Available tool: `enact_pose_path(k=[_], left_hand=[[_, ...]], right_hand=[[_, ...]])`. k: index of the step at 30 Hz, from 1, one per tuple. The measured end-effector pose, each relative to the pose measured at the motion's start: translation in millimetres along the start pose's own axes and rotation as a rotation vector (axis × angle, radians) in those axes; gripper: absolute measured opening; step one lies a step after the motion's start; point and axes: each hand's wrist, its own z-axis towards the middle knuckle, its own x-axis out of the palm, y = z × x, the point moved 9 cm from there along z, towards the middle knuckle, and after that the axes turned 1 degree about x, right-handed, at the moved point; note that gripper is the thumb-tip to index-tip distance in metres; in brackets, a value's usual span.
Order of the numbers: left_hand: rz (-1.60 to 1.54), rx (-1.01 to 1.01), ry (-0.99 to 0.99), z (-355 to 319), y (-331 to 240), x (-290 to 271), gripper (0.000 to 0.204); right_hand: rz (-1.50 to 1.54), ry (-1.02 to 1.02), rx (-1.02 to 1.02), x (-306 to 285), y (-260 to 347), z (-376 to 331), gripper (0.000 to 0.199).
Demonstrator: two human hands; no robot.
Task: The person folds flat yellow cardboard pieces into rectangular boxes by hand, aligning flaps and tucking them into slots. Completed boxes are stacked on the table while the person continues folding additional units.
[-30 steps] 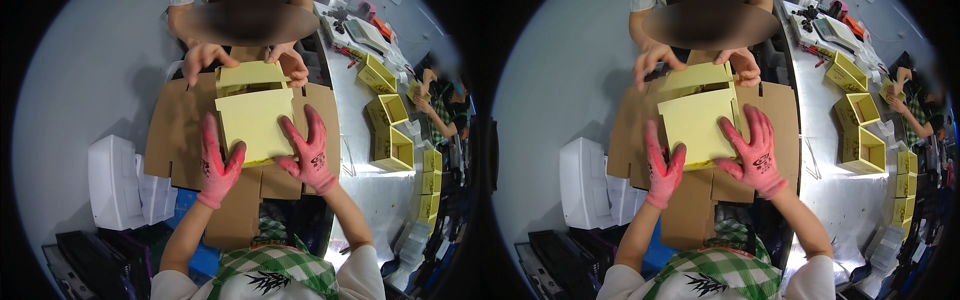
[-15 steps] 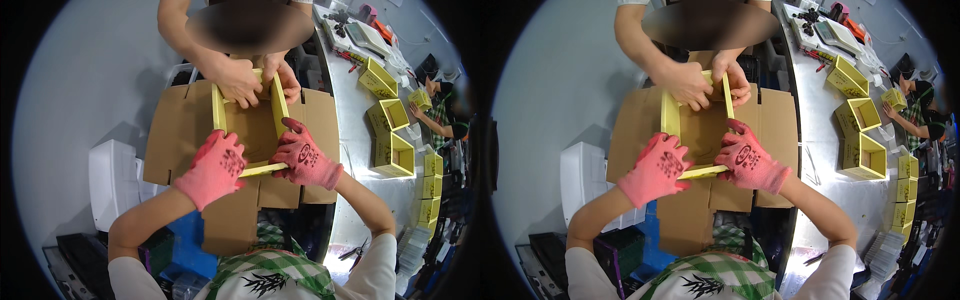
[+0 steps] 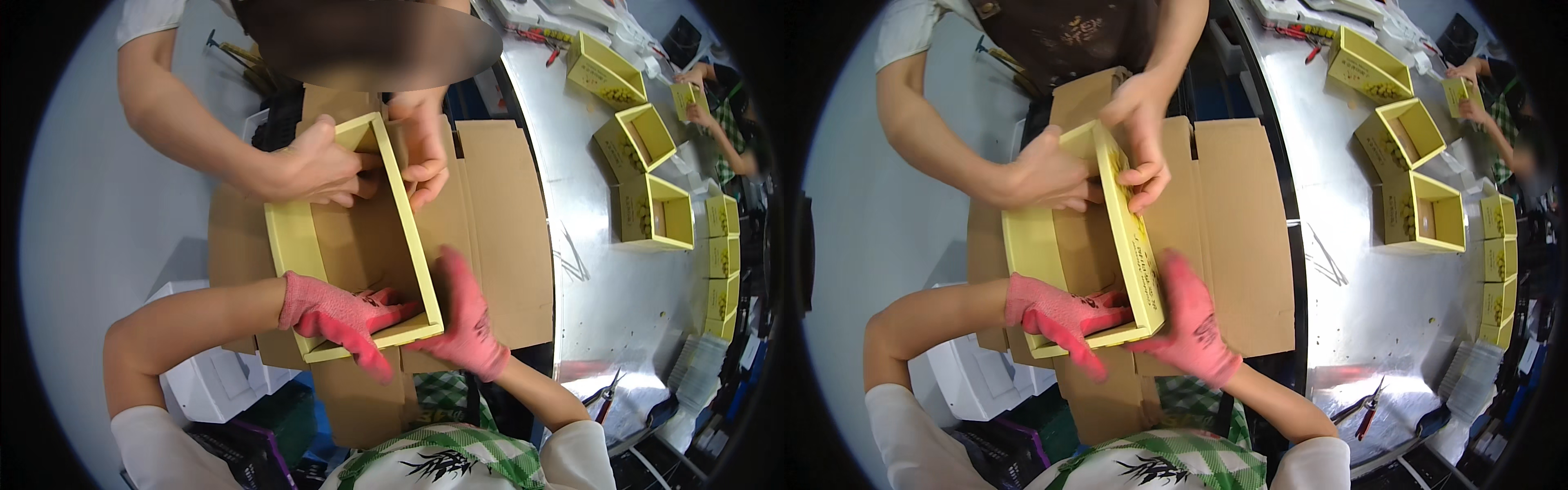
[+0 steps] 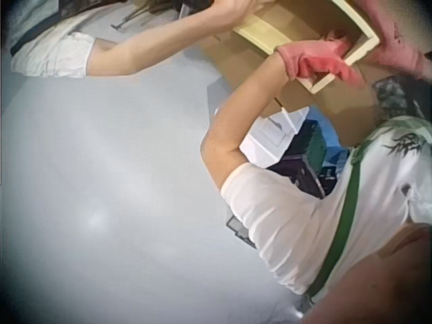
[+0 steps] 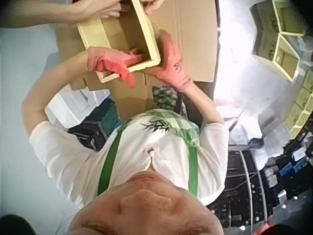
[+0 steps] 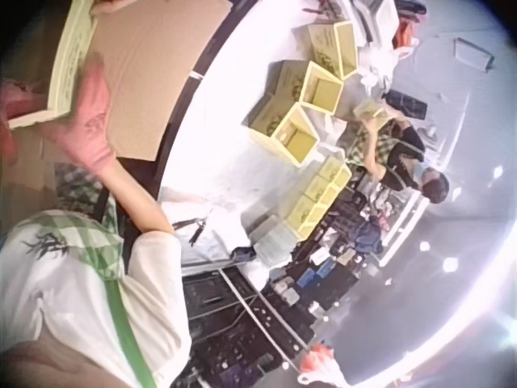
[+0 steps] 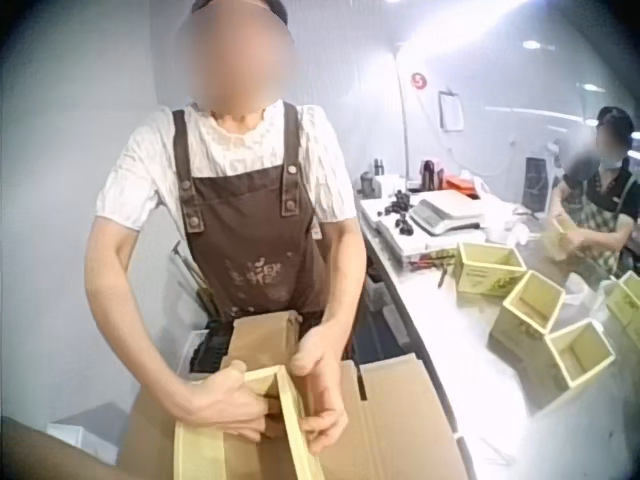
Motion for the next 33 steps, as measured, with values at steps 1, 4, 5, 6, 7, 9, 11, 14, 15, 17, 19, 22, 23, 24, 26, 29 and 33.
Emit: enact_pose_path(k=[1,4,5,6,7,9,11,14,15,17,19,22,23,24,26,29,33], left_hand=[[-0.021,-0.024,0.05,0,-3,0,0.112],[0.051,0.003,0.087,3,-4,-1,0.112],[-0.019,-0.068,0.164,4,-2,0,0.112],[-0.023,-0.044,0.173,7,-2,-2,0.113],[-0.026,-0.015,0.181,10,-1,-5,0.113],[-0.031,-0.001,0.227,14,-1,-4,0.114],[-0.027,-0.031,0.303,12,-9,0,0.115],[-0.063,0.0,0.25,10,-9,-4,0.117],[-0.119,0.007,0.269,11,-10,-4,0.117],[-0.212,0.026,0.3,12,-23,-8,0.116],[-0.13,0.06,0.144,10,-19,-10,0.111],[0.131,0.249,-0.144,2,-28,-17,0.087],[0.198,0.282,-0.243,-3,-30,-17,0.08],[0.263,0.314,-0.343,-10,-31,-19,0.073],[0.651,0.218,-0.62,-45,-62,-19,0.043],[0.895,0.189,-0.986,-77,-78,0,0.04],[0.648,0.43,-1.623,-149,-19,49,0.056]], right_hand=[[-0.108,0.033,-0.09,5,9,2,0.112],[-0.183,0.093,-0.184,11,7,6,0.101],[-0.173,0.094,-0.187,10,5,6,0.099],[-0.161,0.096,-0.189,10,2,7,0.097],[-0.157,0.096,-0.201,8,3,11,0.095],[-0.148,0.099,-0.225,4,8,16,0.093],[-0.145,0.115,-0.216,10,7,13,0.088],[-0.114,0.124,-0.189,10,9,14,0.087],[-0.12,0.105,-0.192,9,9,14,0.087],[-0.147,0.071,-0.223,4,10,16,0.088],[-0.162,0.091,-0.248,7,10,14,0.088],[-0.171,0.187,-0.223,12,10,15,0.093],[-0.137,0.197,-0.198,11,13,16,0.094],[-0.102,0.209,-0.172,9,18,15,0.095],[-0.157,0.129,-0.407,-13,69,8,0.095],[-0.272,0.383,-0.608,9,130,18,0.084],[-0.716,1.241,-0.157,80,118,24,0.07]])
